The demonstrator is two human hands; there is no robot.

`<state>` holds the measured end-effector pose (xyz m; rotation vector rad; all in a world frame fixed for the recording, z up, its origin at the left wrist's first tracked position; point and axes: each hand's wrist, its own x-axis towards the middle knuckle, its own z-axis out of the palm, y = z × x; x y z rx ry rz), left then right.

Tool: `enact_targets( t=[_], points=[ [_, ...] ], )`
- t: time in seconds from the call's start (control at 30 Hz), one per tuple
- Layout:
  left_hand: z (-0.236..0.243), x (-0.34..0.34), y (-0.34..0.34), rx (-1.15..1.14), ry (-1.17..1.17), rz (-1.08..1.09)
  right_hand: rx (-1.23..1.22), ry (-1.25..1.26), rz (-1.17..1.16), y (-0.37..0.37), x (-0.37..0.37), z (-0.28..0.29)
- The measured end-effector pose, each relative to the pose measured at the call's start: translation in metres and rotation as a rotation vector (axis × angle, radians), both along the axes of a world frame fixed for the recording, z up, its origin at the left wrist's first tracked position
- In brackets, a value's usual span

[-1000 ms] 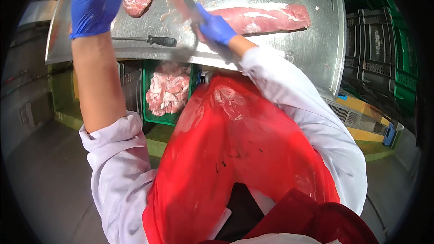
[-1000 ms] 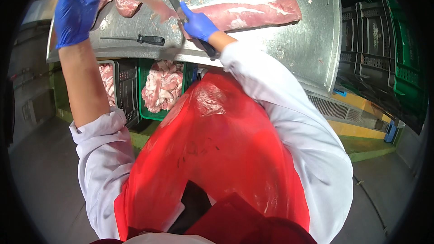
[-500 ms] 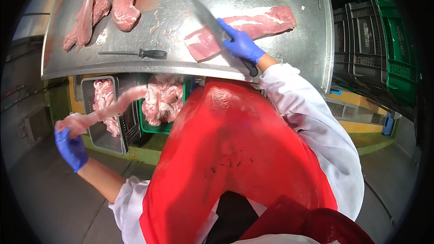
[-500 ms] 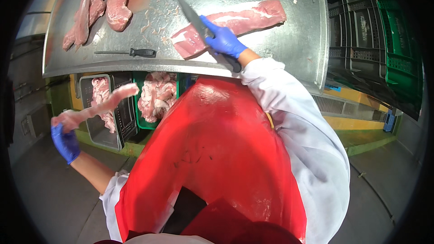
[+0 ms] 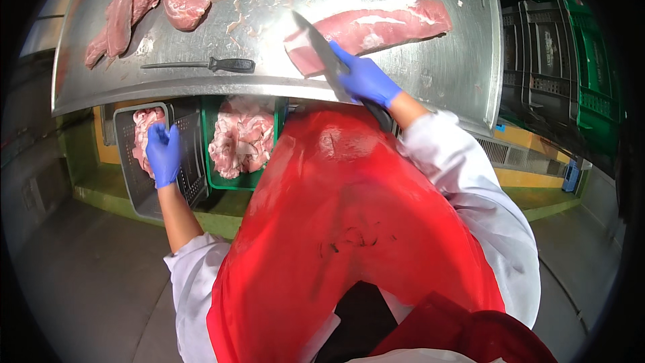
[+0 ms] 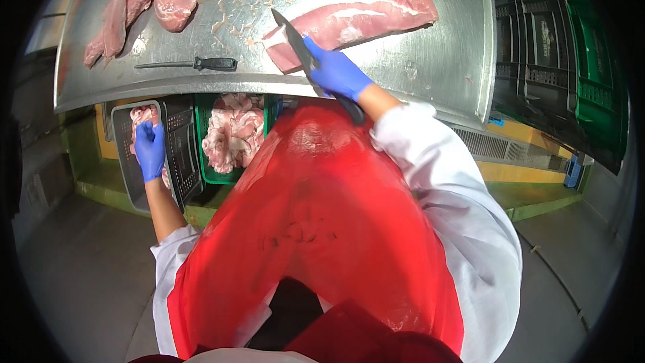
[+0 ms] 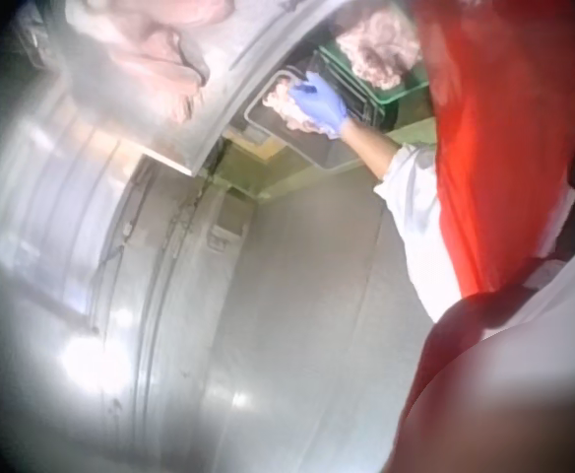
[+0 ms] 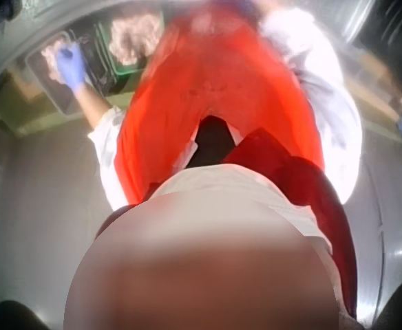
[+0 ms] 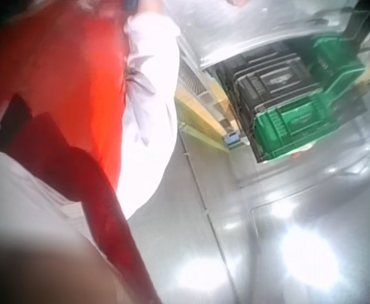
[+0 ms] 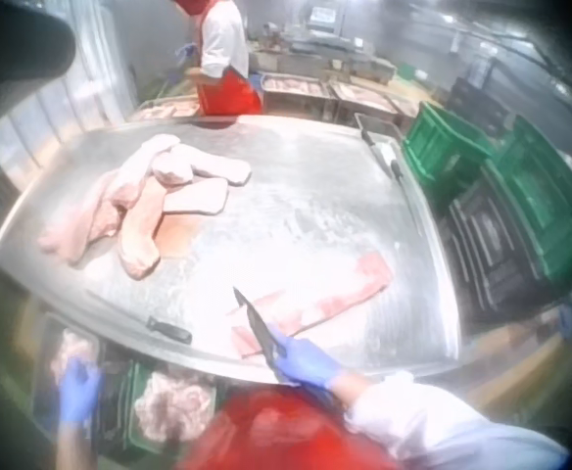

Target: The person trims fat from large cuts of raw meat using a knife on a stainless steel table. Trimmed fat is placed into a green basket, and the trimmed meat is set aside on the table.

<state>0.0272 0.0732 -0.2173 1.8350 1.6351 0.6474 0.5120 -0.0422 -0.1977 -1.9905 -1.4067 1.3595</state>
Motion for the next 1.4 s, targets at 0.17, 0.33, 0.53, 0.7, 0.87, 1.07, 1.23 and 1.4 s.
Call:
enact_targets(
  t=[0.17, 0.33, 0.53, 0.7, 0.87, 1.07, 1.23, 1.4],
  points=[
    [0.007, 0.072, 0.035, 0.154, -0.223, -0.117, -0.128, 0.185, -0.030, -0.067, -0.015, 0.023],
    [0.000, 0.188, 0.047, 0.082, -0.099, -0.260, -0.168, 0.346, -0.087, -0.148, 0.019, 0.040],
    [-0.048, 0.320, -0.001, 0.062, 0.278, -0.583, 0.084, 0.296, -0.466, -0.099, 0.035, 0.027],
    [-0.071, 0.303, 0.029, -0.062, 0.177, -0.497, 0.230, 0.322, -0.530, -0.046, -0.015, -0.021],
    [-0.079, 0.293, 0.039, -0.057, 0.001, -0.448, 0.227, 0.202, -0.466, 0.001, -0.056, -0.040],
    [-0.067, 0.322, 0.023, -0.054, 0.267, -0.504, 0.253, 0.023, -0.657, -0.021, 0.009, -0.043],
    [-0.072, 0.309, 0.036, -0.133, 0.092, -0.501, 0.274, -0.016, -0.535, -0.013, -0.013, -0.046],
    [-0.108, 0.302, 0.050, -0.182, -0.001, -0.440, 0.023, 0.152, -0.305, 0.003, -0.070, -0.026]
  ],
)
